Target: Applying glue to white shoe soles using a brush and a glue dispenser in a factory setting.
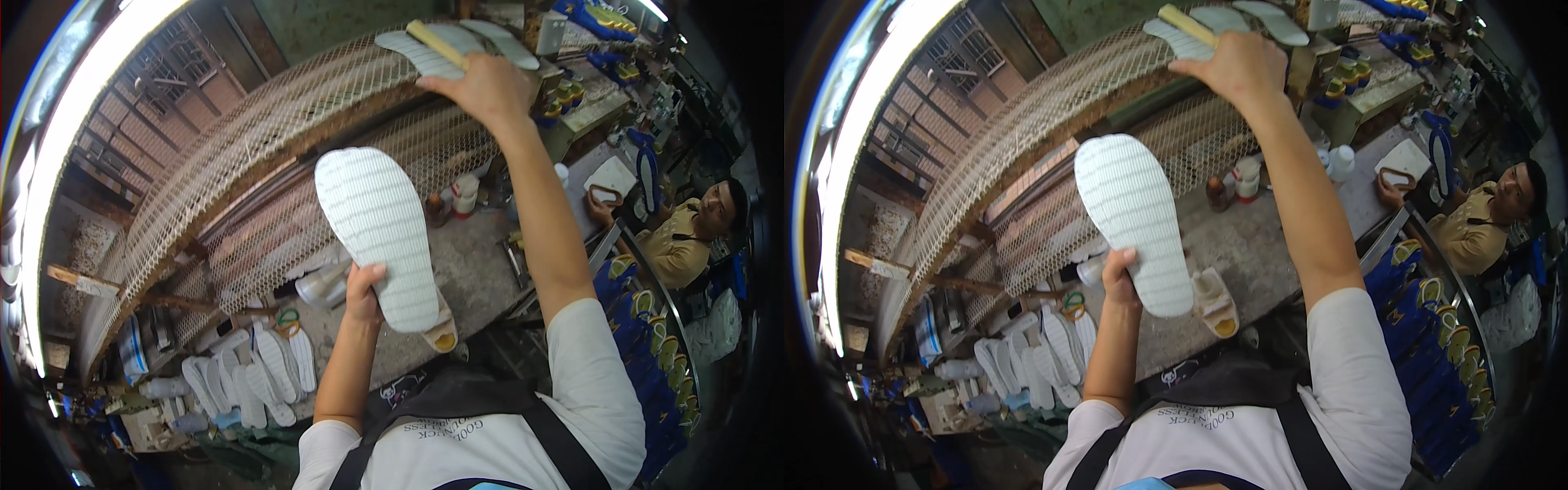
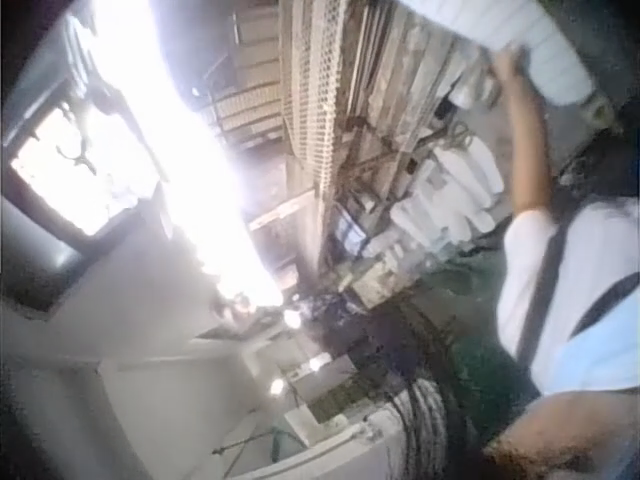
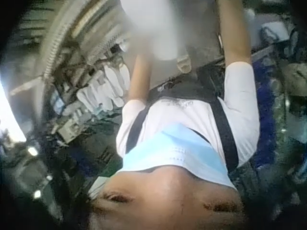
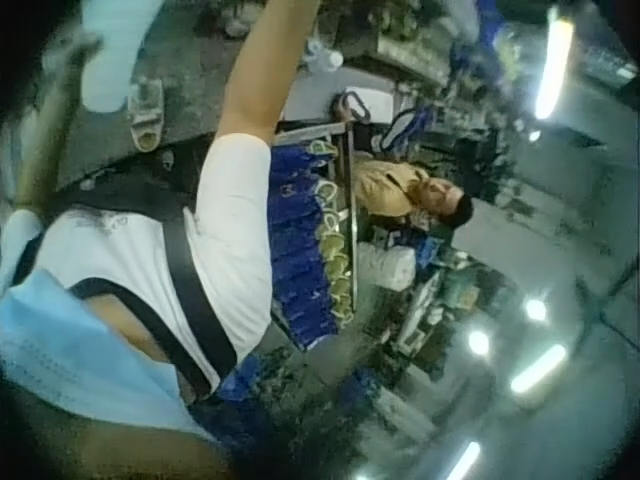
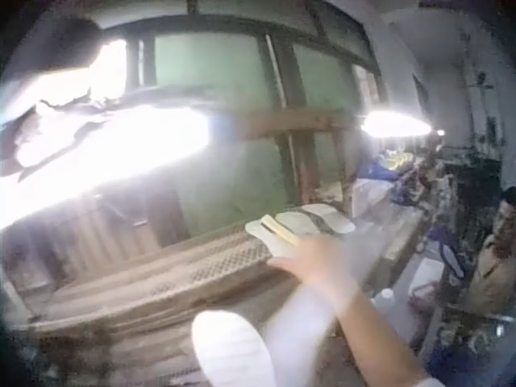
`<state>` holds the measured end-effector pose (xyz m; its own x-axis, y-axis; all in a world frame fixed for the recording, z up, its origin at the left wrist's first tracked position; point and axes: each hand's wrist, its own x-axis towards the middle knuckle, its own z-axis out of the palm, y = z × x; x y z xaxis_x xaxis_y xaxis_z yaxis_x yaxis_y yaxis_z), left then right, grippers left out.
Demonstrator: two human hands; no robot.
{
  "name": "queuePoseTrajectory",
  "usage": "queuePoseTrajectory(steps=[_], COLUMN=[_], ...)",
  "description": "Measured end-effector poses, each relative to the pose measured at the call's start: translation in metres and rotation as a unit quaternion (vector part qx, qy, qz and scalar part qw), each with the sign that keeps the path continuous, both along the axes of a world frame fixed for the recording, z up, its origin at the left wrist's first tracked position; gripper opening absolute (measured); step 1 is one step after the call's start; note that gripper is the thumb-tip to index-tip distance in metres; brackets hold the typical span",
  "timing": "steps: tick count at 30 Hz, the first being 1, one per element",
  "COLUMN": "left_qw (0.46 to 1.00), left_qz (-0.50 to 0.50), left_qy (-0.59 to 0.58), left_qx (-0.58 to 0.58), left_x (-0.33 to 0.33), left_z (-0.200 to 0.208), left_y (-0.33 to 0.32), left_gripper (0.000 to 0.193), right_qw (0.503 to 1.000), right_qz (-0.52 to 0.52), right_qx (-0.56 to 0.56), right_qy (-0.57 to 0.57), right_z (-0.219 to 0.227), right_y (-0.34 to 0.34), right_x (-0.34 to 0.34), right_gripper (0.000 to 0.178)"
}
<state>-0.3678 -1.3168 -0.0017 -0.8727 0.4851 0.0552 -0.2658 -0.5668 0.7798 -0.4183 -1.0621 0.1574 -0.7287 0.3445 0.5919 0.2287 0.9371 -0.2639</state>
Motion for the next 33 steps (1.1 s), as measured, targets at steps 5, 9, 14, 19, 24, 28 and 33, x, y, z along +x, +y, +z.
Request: queuePoseTrajectory(steps=[5, 9, 14, 19, 24, 28, 33], left_qw=[0.98, 0.961, 0.92, 0.901, 0.902, 0.895, 0.94], left_qz=[-0.12, -0.051, -0.03, -0.011, -0.01, -0.029, -0.09], left_qy=[-0.129, -0.272, -0.383, -0.421, -0.42, -0.429, -0.32], left_qx=[0.092, -0.003, -0.083, -0.104, -0.104, -0.118, -0.071], left_x=[0.065, 0.128, 0.198, 0.218, 0.214, 0.194, 0.161], left_z=[-0.061, -0.095, -0.113, -0.108, -0.114, -0.119, -0.092], left_y=[-0.078, -0.125, -0.147, -0.163, -0.181, -0.173, -0.155], left_gripper=[0.071, 0.068, 0.062, 0.064, 0.064, 0.066, 0.061], right_qw=[0.945, 0.868, 0.816, 0.831, 0.818, 0.443, 0.74], right_qz=[0.13, 0.219, 0.069, 0.095, 0.108, 0.32, 0.416], right_qx=[-0.248, -0.417, -0.322, -0.278, -0.298, -0.714, -0.362], right_qy=[0.167, -0.16, -0.475, -0.472, -0.48, -0.438, -0.385], right_z=[-0.075, -0.243, -0.384, -0.424, -0.44, -0.357, -0.243], right_y=[-0.047, -0.086, -0.075, -0.098, -0.092, -0.097, -0.132], right_x=[0.066, 0.163, 0.246, 0.243, 0.255, 0.229, 0.158], right_gripper=[0.066, 0.039, 0.038, 0.036, 0.034, 0.032, 0.021])
